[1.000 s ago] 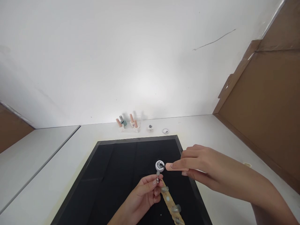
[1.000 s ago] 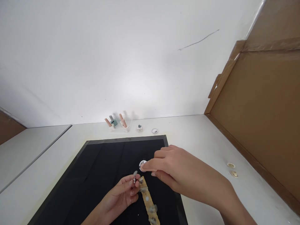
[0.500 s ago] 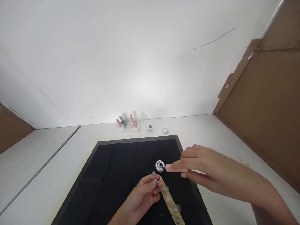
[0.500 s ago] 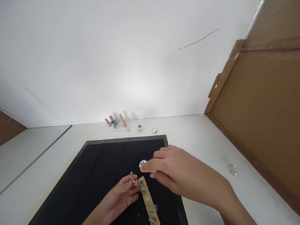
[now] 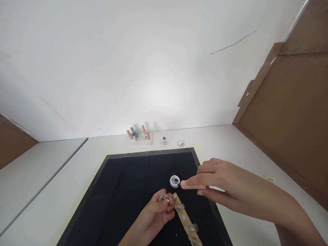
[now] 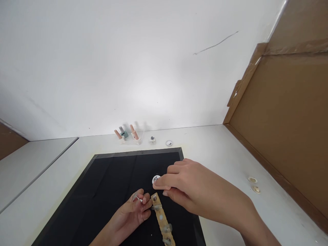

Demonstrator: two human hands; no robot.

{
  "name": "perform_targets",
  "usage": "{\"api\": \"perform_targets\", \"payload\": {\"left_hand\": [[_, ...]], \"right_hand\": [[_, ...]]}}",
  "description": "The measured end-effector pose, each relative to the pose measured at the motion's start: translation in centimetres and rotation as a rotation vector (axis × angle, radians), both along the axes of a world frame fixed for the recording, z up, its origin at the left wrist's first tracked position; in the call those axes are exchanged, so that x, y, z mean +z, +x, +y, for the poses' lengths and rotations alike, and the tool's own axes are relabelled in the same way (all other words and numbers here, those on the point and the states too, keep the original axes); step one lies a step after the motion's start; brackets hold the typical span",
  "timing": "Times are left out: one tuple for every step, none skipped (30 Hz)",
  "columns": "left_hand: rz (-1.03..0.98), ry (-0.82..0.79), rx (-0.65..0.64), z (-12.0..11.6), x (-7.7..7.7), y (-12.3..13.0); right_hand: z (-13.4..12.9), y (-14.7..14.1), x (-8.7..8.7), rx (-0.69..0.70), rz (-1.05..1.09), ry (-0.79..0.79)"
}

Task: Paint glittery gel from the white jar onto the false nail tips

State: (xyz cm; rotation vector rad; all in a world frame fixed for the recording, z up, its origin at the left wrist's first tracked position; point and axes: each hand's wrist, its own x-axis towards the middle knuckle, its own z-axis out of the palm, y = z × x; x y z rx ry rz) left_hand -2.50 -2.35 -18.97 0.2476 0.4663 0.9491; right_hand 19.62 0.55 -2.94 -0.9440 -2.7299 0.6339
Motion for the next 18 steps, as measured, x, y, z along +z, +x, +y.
{"api": "perform_targets", "payload": {"left_hand": [[-0.009,0.008,-0.004,0.0,0.0,0.0],[-0.015,0.019,-0.01,0.0,0.1,0.0],[-0.018,0.03,-0.016,0.0,0.1,0.0],[-0.019,0.041,-0.022,0.0,0.2,0.0],[-0.019,0.051,-0.029,0.0,0.2,0.0],[-0.019,0.06,-0.035,0.0,0.2,0.0],[-0.019,0.067,-0.04,-0.1,0.2,0.0],[-0.019,0.072,-0.044,-0.1,0.3,0.0],[-0.022,0.075,-0.046,-0.1,0.3,0.0],[-0.022,0.077,-0.05,-0.1,0.3,0.0],[-0.021,0.076,-0.053,-0.1,0.3,0.0],[-0.02,0.075,-0.056,-0.1,0.3,0.0],[-0.018,0.073,-0.057,-0.1,0.3,0.0],[-0.017,0.073,-0.054,0.0,0.3,0.0],[-0.014,0.076,-0.054,0.0,0.2,0.0],[-0.013,0.079,-0.049,0.0,0.2,0.1],[-0.009,0.085,-0.048,0.0,0.2,0.1],[-0.004,0.088,-0.046,0.0,0.2,0.1]], "right_hand": [[0.0,0.0,0.0,0.001,-0.001,0.0],[0.0,0.0,0.0,0.003,0.0,0.001],[0.0,0.0,0.0,0.005,0.0,0.0],[0.0,-0.1,0.0,0.005,0.002,0.0],[0.0,-0.1,0.0,0.004,0.005,0.003],[0.0,-0.1,0.0,0.003,0.009,0.005],[0.0,-0.1,0.0,0.003,0.014,0.007],[0.0,-0.2,0.0,0.006,0.018,0.008],[0.0,-0.2,0.0,0.011,0.022,0.01],[-0.1,-0.2,0.1,0.018,0.024,0.011],[-0.1,-0.3,0.1,0.025,0.024,0.012],[-0.2,-0.4,0.1,0.032,0.023,0.011],[-0.2,-0.5,0.2,0.039,0.019,0.01],[-0.2,-0.6,0.2,0.049,0.016,0.006],[-0.2,-0.7,0.2,0.059,0.013,0.003],[-0.1,-0.9,0.2,0.071,0.012,0.0],[-0.1,-1.0,0.2,0.082,0.013,-0.002],[0.0,-1.1,0.1,0.094,0.018,-0.003]]}}
